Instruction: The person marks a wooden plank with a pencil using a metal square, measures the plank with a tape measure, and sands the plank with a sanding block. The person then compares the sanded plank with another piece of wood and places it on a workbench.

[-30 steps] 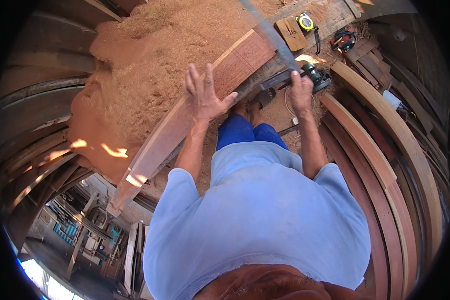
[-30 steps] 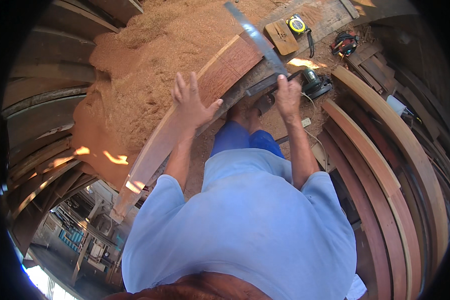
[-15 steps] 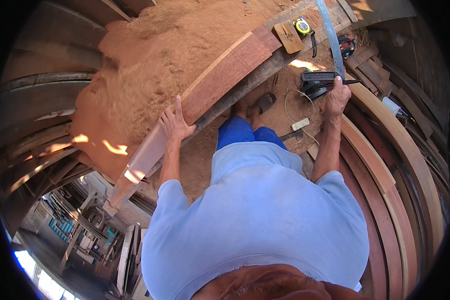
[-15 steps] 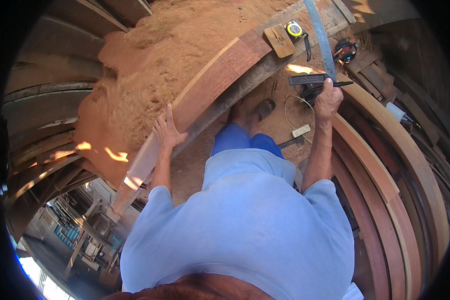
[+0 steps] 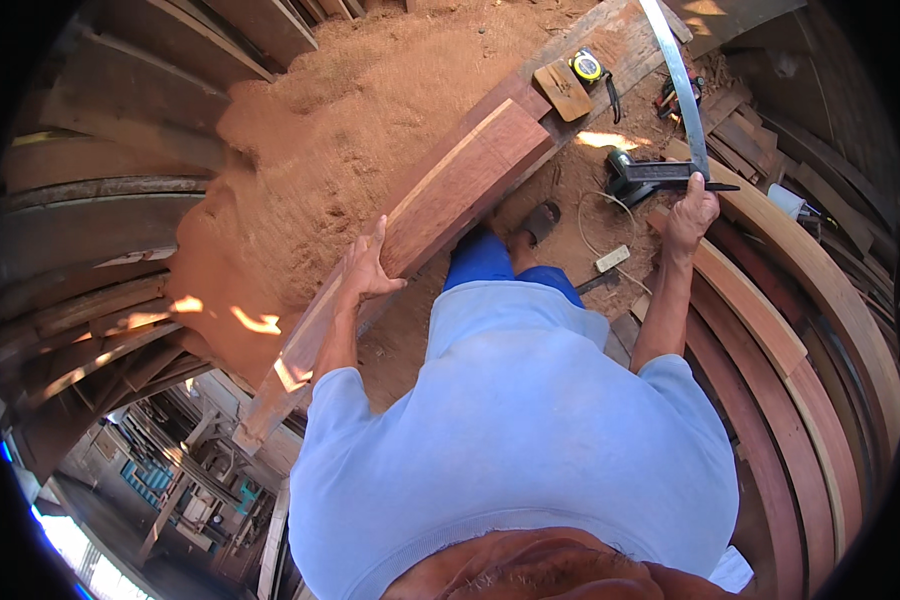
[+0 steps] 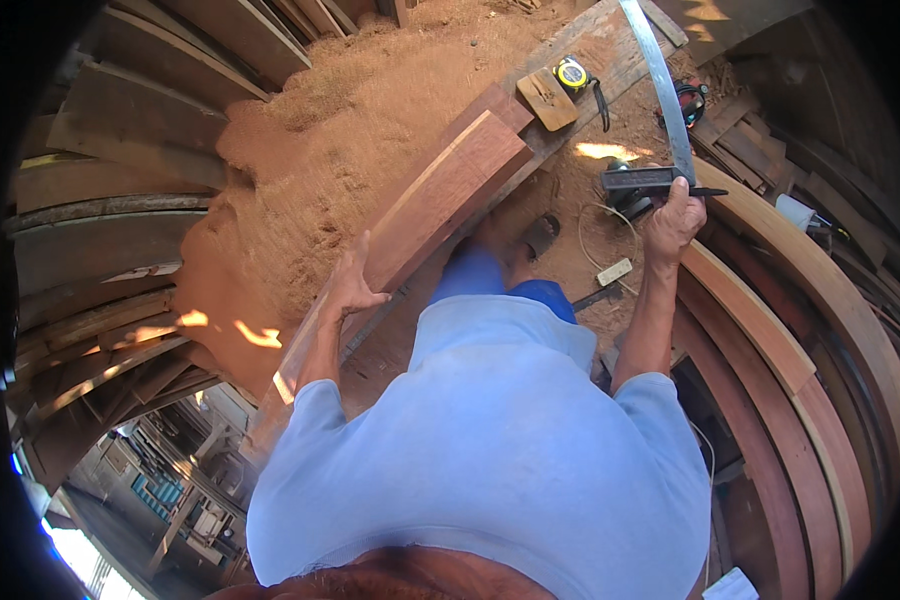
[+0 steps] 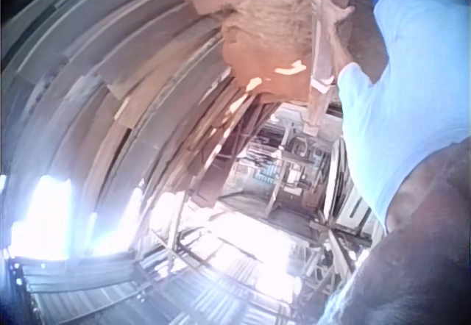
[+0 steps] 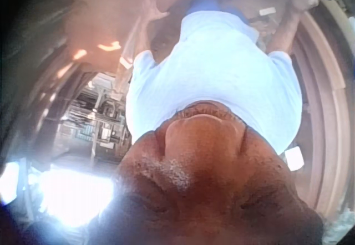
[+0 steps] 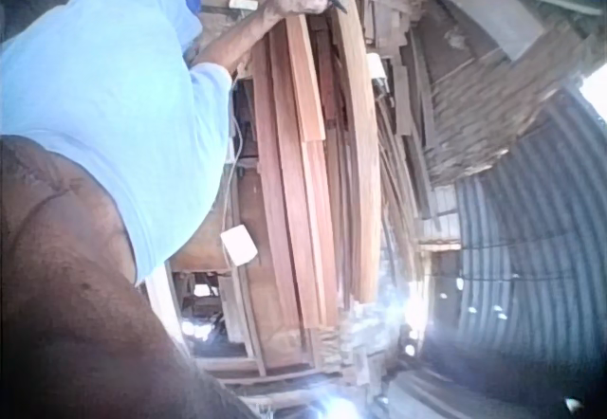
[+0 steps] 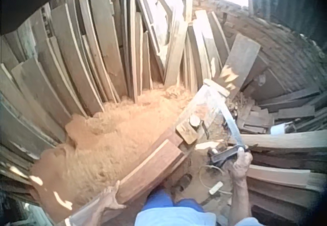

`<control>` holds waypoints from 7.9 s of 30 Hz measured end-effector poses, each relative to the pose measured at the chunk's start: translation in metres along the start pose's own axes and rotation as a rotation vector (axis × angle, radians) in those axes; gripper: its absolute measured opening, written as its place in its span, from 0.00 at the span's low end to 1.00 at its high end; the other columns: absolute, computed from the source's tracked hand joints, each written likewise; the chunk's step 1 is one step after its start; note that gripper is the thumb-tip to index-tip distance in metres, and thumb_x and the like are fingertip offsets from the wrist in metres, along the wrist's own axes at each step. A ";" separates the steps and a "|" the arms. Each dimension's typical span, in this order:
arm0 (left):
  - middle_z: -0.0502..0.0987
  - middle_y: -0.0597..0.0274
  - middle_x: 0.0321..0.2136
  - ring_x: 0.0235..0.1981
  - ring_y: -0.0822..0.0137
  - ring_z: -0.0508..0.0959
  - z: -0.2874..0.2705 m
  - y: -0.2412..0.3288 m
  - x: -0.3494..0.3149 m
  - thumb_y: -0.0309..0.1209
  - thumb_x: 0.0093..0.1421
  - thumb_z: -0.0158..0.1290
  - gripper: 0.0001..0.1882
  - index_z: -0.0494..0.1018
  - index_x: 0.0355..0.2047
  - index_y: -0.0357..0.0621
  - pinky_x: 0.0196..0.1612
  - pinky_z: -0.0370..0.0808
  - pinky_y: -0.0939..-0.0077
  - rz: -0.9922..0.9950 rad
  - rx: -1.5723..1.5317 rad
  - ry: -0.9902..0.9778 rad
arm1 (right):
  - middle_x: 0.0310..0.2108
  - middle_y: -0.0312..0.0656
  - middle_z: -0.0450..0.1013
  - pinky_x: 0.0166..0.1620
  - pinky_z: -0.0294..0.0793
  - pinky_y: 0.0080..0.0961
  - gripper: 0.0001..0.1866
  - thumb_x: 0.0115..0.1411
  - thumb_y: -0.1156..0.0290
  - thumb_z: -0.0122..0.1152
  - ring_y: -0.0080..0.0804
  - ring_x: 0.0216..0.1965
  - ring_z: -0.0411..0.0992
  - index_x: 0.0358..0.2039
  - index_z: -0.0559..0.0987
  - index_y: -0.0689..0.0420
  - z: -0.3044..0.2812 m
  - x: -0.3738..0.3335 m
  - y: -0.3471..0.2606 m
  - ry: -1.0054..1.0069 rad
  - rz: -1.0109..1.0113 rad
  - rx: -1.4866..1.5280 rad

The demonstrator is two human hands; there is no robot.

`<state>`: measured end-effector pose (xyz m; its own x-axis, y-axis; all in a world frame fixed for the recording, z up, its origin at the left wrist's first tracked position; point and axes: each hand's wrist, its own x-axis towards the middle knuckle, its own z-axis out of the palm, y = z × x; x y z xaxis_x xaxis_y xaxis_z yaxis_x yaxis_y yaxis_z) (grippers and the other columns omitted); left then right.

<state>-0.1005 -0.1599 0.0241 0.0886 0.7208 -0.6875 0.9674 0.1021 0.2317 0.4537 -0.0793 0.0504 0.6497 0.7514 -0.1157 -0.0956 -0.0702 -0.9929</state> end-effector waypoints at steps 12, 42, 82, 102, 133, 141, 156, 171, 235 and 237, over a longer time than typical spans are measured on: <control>0.83 0.36 0.44 0.49 0.44 0.84 -0.066 -0.011 0.019 0.46 0.44 0.76 0.54 0.64 0.71 0.55 0.56 0.77 0.50 -0.127 -0.319 -0.125 | 0.34 0.32 0.76 0.36 0.73 0.18 0.08 0.75 0.66 0.59 0.17 0.31 0.72 0.43 0.76 0.58 0.031 0.000 -0.019 0.025 -0.050 -0.002; 0.81 0.48 0.29 0.33 0.46 0.84 -0.101 0.122 0.097 0.24 0.69 0.52 0.17 0.74 0.57 0.40 0.38 0.80 0.57 0.501 -0.791 0.275 | 0.36 0.35 0.79 0.33 0.71 0.16 0.13 0.76 0.65 0.53 0.15 0.29 0.70 0.49 0.79 0.59 0.203 -0.138 -0.003 -0.589 0.601 -0.042; 0.62 0.40 0.65 0.54 0.43 0.70 -0.090 0.170 0.116 0.30 0.50 0.71 0.42 0.72 0.67 0.68 0.58 0.73 0.51 0.603 -0.199 0.200 | 0.34 0.48 0.72 0.41 0.73 0.41 0.16 0.58 0.77 0.68 0.48 0.38 0.73 0.47 0.81 0.60 0.186 -0.082 0.017 -0.718 -0.295 -0.854; 0.62 0.40 0.65 0.54 0.42 0.70 -0.088 0.169 0.117 0.29 0.49 0.71 0.41 0.74 0.66 0.67 0.58 0.73 0.50 0.608 -0.237 0.204 | 0.33 0.49 0.71 0.40 0.72 0.42 0.14 0.58 0.77 0.67 0.50 0.37 0.72 0.46 0.80 0.60 0.188 -0.079 0.015 -0.737 -0.271 -0.851; 0.66 0.42 0.56 0.51 0.40 0.70 -0.084 0.173 0.119 0.27 0.53 0.67 0.40 0.72 0.67 0.66 0.52 0.74 0.46 0.619 -0.236 0.232 | 0.31 0.47 0.78 0.41 0.75 0.36 0.09 0.66 0.73 0.60 0.40 0.35 0.76 0.41 0.84 0.64 0.156 -0.052 -0.047 -0.776 -0.080 -0.749; 0.67 0.44 0.55 0.50 0.41 0.71 -0.088 0.177 0.118 0.27 0.51 0.67 0.40 0.73 0.66 0.66 0.51 0.73 0.47 0.619 -0.231 0.229 | 0.35 0.47 0.81 0.45 0.75 0.37 0.10 0.66 0.73 0.61 0.43 0.38 0.76 0.44 0.85 0.64 0.177 -0.053 -0.033 -0.668 -0.132 -0.574; 0.69 0.43 0.55 0.51 0.42 0.71 -0.088 0.170 0.118 0.30 0.51 0.69 0.40 0.73 0.66 0.64 0.54 0.72 0.48 0.652 -0.257 0.234 | 0.29 0.48 0.72 0.41 0.72 0.41 0.07 0.67 0.72 0.61 0.48 0.35 0.72 0.34 0.78 0.62 0.160 -0.058 -0.036 -0.630 -0.032 -0.760; 0.66 0.42 0.61 0.54 0.40 0.70 -0.092 0.162 0.112 0.28 0.51 0.69 0.37 0.75 0.64 0.62 0.56 0.73 0.47 0.597 -0.223 0.152 | 0.34 0.47 0.71 0.41 0.73 0.40 0.17 0.58 0.75 0.70 0.47 0.38 0.72 0.48 0.81 0.60 0.183 -0.082 0.014 -0.796 -0.216 -0.783; 0.66 0.39 0.56 0.49 0.40 0.70 -0.088 0.163 0.115 0.27 0.52 0.67 0.40 0.72 0.68 0.62 0.52 0.72 0.47 0.660 -0.254 0.197 | 0.35 0.48 0.81 0.44 0.76 0.37 0.11 0.65 0.71 0.64 0.43 0.38 0.77 0.45 0.86 0.63 0.182 -0.057 -0.024 -0.749 -0.112 -0.605; 0.66 0.39 0.56 0.49 0.40 0.70 -0.086 0.163 0.114 0.27 0.52 0.67 0.40 0.72 0.68 0.62 0.52 0.72 0.47 0.659 -0.240 0.215 | 0.35 0.49 0.81 0.44 0.76 0.38 0.11 0.65 0.71 0.63 0.44 0.37 0.77 0.43 0.86 0.63 0.170 -0.055 -0.032 -0.776 -0.188 -0.644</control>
<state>0.0466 -0.0018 0.0425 0.5618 0.8005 -0.2086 0.6485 -0.2697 0.7118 0.2925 -0.0070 0.0927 -0.0767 0.9878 -0.1353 0.5288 -0.0747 -0.8455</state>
